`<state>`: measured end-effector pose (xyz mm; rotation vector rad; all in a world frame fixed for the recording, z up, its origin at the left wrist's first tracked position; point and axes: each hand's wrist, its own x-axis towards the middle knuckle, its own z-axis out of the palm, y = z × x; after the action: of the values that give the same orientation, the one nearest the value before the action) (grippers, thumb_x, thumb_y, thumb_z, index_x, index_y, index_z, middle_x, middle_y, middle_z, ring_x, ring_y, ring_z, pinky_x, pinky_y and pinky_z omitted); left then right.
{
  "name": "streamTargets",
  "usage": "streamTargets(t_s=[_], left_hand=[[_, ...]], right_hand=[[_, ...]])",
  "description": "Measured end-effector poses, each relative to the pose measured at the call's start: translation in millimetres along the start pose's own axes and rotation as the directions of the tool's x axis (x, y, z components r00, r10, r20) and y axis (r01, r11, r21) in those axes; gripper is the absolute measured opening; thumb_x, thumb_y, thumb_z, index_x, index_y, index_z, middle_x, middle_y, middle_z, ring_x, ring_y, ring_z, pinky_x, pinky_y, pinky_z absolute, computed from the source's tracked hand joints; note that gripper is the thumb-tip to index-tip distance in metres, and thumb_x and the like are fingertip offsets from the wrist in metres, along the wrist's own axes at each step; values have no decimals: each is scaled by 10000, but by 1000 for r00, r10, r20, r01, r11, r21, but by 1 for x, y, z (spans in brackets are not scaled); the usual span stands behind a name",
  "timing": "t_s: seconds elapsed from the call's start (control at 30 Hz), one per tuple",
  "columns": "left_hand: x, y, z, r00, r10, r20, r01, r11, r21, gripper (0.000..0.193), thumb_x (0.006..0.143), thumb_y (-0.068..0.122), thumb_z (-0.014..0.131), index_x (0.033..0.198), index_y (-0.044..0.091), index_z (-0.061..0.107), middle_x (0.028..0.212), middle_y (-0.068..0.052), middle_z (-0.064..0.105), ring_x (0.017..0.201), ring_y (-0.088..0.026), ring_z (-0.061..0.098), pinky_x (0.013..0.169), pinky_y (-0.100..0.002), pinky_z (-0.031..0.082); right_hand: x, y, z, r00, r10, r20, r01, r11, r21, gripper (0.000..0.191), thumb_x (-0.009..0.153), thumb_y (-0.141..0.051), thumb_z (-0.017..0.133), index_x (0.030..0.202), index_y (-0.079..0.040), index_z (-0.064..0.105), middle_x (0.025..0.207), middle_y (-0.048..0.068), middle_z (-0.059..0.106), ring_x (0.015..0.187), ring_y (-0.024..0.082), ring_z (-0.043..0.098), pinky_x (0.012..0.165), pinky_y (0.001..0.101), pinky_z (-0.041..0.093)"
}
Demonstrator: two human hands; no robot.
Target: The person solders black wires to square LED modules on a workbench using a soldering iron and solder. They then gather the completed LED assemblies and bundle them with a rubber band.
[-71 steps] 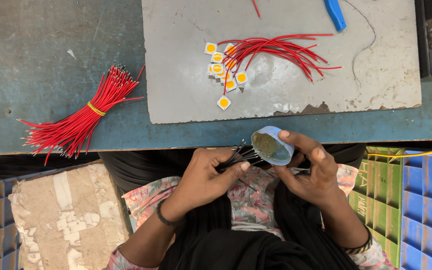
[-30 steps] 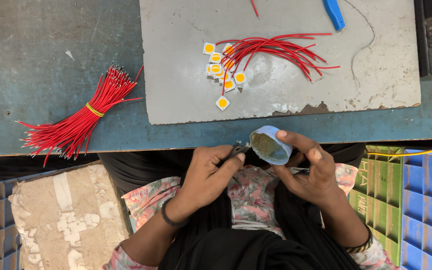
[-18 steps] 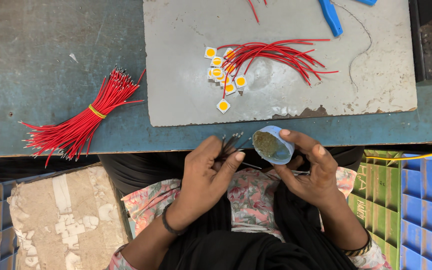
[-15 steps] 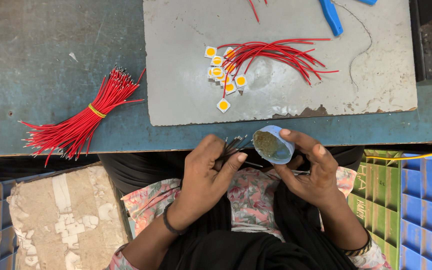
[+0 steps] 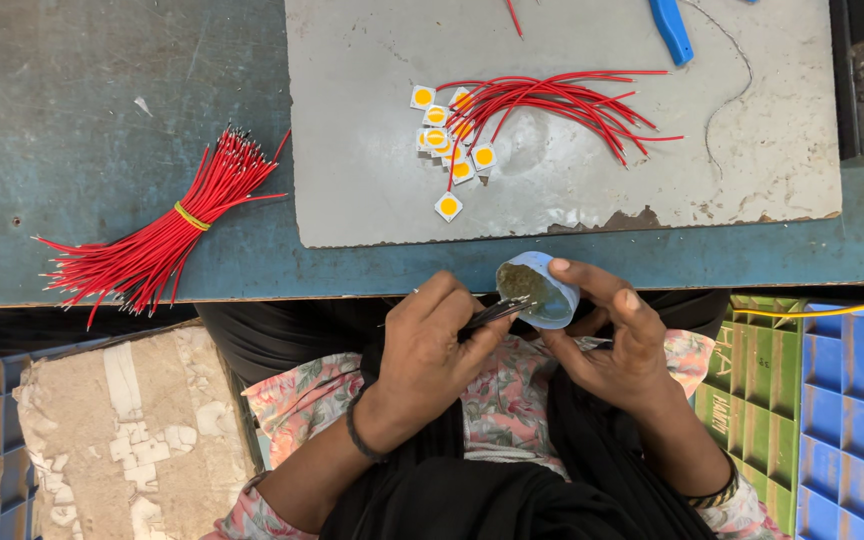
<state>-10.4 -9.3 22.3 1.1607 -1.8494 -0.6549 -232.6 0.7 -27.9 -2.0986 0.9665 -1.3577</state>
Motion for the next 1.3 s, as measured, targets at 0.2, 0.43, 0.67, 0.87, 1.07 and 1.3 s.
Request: streamTargets(t_s=[0.2, 0.43, 0.67, 0.87, 1.07, 1.3], left_hand=[[0, -1, 2, 998, -54, 21, 54, 998, -22, 240, 804, 124, 852, 793, 34, 629, 768, -87, 556, 639, -269, 590, 554, -392, 460], [1, -1, 5, 998, -49, 25, 49, 999, -9, 243, 799, 122, 846, 779, 33, 620, 770, -94, 555, 644, -282, 589, 559, -401, 462], [2, -3, -1, 983, -179, 27, 181, 976, -120, 393, 839, 161, 853, 724, -6, 516, 705, -98, 461, 556, -215, 459, 508, -354, 391], [3, -3, -10, 958, -282, 54, 286, 928, -238, 472, 923, 187, 804, 711, -6, 429, 663, -36, 392, 605, -114, 366, 519, -307, 345], [-1, -22, -33, 893, -428, 140, 448, 813, -372, 320, 1003, 248, 680, 776, 55, 562, 670, 67, 467, 669, -35, 394, 550, -252, 370], [9, -33, -167, 864, -366, -346, 191, 874, -446, 198, 1082, 166, 686, 930, 79, 595, 875, -15, 621, 718, -45, 537, 649, -210, 413]], right_hand=[[-1, 1, 0, 1000, -13, 13, 13, 999, -44, 1173, 801, 103, 826, 1605, -317, 82, 1405, 236, 544, 1141, 314, 714, 670, 256, 642], [1, 0, 2, 999, -46, 9, 46, 998, -50, 1189, 805, 80, 845, 1638, -315, 94, 1412, 217, 548, 1140, 306, 705, 754, 319, 645], [4, 0, 1, 1000, -19, 5, 20, 999, -51, 1179, 809, 119, 824, 1602, -319, 69, 1404, 252, 529, 1135, 325, 721, 692, 259, 651], [3, 1, 2, 1000, 20, -9, -20, 1000, -1, 1160, 826, 144, 788, 1606, -316, 63, 1433, 254, 509, 1207, 326, 689, 899, 375, 651], [-1, 20, -28, 941, 251, -228, -306, 919, -250, 1214, 811, 70, 861, 1662, -205, 40, 1440, 232, 527, 1215, 296, 628, 1009, 380, 569], [7, 83, -115, 885, 289, -364, -396, 879, -265, 1115, 939, 164, 768, 1671, -223, 22, 1457, 146, 519, 1169, 182, 631, 1014, 277, 552]])
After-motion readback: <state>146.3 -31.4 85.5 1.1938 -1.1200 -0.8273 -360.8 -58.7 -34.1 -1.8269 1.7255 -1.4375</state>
